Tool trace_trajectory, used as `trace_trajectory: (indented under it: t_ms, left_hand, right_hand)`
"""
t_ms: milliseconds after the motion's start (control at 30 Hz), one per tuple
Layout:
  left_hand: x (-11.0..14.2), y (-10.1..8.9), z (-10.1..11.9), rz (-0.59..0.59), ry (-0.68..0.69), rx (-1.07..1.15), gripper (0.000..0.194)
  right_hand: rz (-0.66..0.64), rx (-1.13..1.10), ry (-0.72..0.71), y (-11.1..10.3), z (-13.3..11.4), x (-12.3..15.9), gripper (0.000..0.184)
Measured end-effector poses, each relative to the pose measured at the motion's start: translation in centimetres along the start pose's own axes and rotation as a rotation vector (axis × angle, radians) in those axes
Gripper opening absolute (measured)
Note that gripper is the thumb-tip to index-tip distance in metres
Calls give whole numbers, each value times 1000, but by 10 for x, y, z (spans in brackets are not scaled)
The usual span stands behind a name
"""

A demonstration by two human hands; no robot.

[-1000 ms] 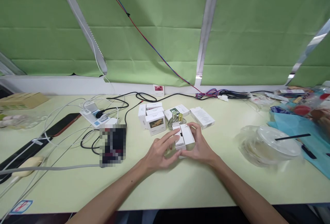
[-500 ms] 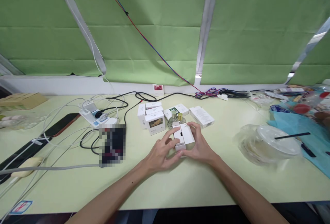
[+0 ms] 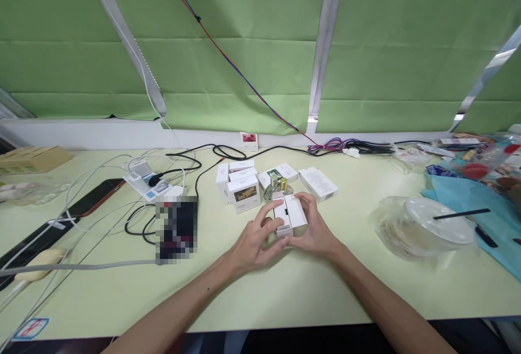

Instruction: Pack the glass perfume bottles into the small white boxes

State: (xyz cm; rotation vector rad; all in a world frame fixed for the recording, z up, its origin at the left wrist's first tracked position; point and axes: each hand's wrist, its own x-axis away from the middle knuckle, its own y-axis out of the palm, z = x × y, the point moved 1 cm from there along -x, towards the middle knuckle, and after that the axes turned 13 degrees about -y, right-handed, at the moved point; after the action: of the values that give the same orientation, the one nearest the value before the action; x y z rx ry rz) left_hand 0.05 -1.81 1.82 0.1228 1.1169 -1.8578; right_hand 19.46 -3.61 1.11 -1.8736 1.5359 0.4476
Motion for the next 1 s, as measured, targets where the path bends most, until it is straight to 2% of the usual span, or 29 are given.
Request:
trace_trajectory:
  t_ms: [500, 700, 1000]
  left_hand:
    - [0, -2, -1, 31, 15, 38, 25]
    - [4, -3, -2, 75, -45, 78, 18]
    - [1, -4, 1, 163, -77, 107, 19]
  right_hand:
    - [-9, -5, 6, 1, 0, 0, 89]
    - [-6, 5, 3, 2, -3, -1, 92]
    - [-13, -8, -23, 1, 0, 1, 96]
